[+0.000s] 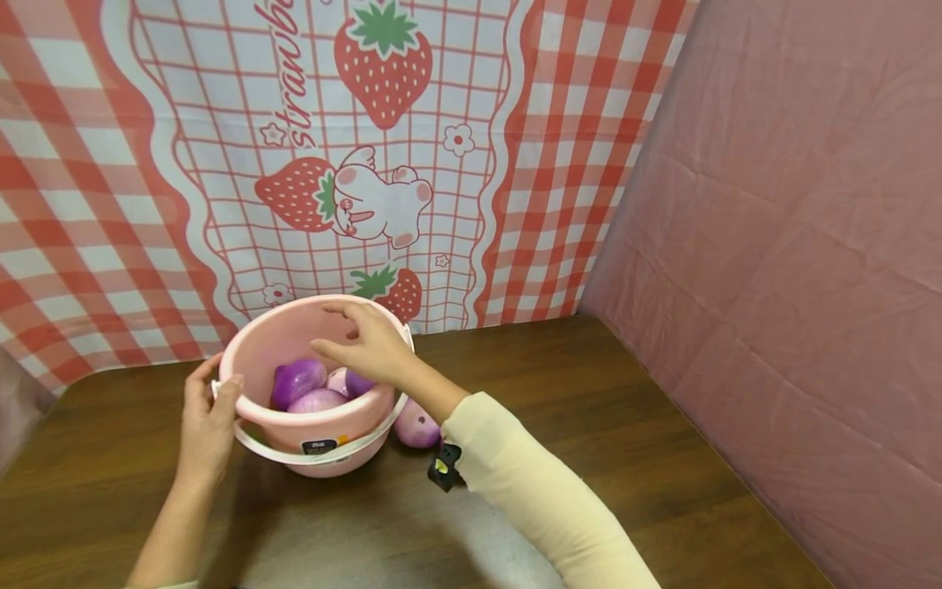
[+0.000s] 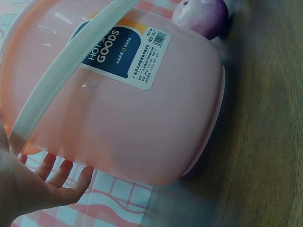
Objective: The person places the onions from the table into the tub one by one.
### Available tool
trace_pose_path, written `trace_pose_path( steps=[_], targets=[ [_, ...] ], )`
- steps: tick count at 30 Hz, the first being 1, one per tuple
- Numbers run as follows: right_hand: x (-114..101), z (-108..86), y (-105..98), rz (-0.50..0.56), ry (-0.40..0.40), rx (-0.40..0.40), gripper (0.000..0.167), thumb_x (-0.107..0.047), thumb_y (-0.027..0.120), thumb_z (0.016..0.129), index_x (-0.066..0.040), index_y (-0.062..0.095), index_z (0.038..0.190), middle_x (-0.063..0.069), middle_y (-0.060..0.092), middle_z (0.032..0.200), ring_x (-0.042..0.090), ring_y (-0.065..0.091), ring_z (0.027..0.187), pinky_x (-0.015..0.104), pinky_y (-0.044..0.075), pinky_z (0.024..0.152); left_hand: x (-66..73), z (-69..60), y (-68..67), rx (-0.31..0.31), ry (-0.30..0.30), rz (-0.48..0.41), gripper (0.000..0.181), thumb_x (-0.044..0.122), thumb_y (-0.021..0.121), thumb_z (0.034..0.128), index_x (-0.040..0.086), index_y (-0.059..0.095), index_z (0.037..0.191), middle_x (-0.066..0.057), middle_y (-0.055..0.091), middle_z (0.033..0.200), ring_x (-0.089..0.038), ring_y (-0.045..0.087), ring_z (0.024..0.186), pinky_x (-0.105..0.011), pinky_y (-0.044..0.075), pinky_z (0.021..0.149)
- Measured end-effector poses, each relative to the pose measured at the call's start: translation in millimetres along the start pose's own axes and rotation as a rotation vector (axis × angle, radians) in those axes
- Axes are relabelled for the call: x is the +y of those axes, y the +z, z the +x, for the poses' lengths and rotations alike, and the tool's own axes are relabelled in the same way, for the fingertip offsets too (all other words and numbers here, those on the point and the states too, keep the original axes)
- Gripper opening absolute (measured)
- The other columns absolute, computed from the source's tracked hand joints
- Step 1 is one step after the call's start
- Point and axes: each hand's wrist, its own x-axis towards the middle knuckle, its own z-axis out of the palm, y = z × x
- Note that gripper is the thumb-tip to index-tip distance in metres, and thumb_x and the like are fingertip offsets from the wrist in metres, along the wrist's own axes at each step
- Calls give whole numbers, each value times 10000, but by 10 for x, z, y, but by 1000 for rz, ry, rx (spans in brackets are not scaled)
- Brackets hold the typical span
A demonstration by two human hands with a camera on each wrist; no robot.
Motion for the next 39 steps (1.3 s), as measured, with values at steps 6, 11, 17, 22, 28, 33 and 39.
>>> trace_pose_path(
  steps=[6,11,17,22,28,33,39],
  targets=[
    [1,4,-3,7,-10,3,530,-328,652,868,-119,493,1328,56,501,1363,222,597,1080,179,509,867,-4,4,-4,-1,-5,17,331,102,497,937,264,423,1217,66,493,878,5,561,738,-104,513,600],
    [5,-4,-15,20,-5,14,515,-333,649,872,-135,499,1323,37,509,1355,201,596,1078,152,499,854,-4,0,-5,-9,-6,19,333,106,496,939,268,419,1219,63,489,886,5,564,740,-106,514,603],
    [30,-47,-62,49,54,33,516,-372,650,865,-185,499,1322,73,528,1300,232,619,1038,194,517,807,-7,-7,-8,-18,-2,14,332,108,495,941,272,416,1220,66,485,899,7,568,749,-110,517,609],
    [76,-62,-123,60,74,52,515,-372,659,859,-171,509,1310,75,526,1303,203,617,1024,194,518,813,-7,-8,-8,-17,5,-18,332,95,498,937,267,425,1211,56,487,890,2,577,735,-115,521,600],
    [105,-85,-230,68,67,83,499,-318,665,862,-138,512,1302,104,537,1299,246,626,1017,228,527,823,2,-14,-5,-5,6,-26,322,91,502,932,272,440,1191,59,492,859,3,574,711,-114,518,586],
    [149,-116,-318,99,67,109,490,-284,669,864,-127,513,1300,115,538,1267,275,621,1022,256,532,836,10,-15,1,-2,0,-28,320,87,499,932,268,442,1191,56,492,856,2,575,708,-115,519,584],
    [213,-179,-424,125,50,126,478,-250,669,866,-94,516,1291,131,561,1196,290,606,1023,322,539,852,11,-9,6,-6,-12,-17,321,92,499,934,268,433,1194,50,487,873,0,578,713,-117,521,586]
  ],
)
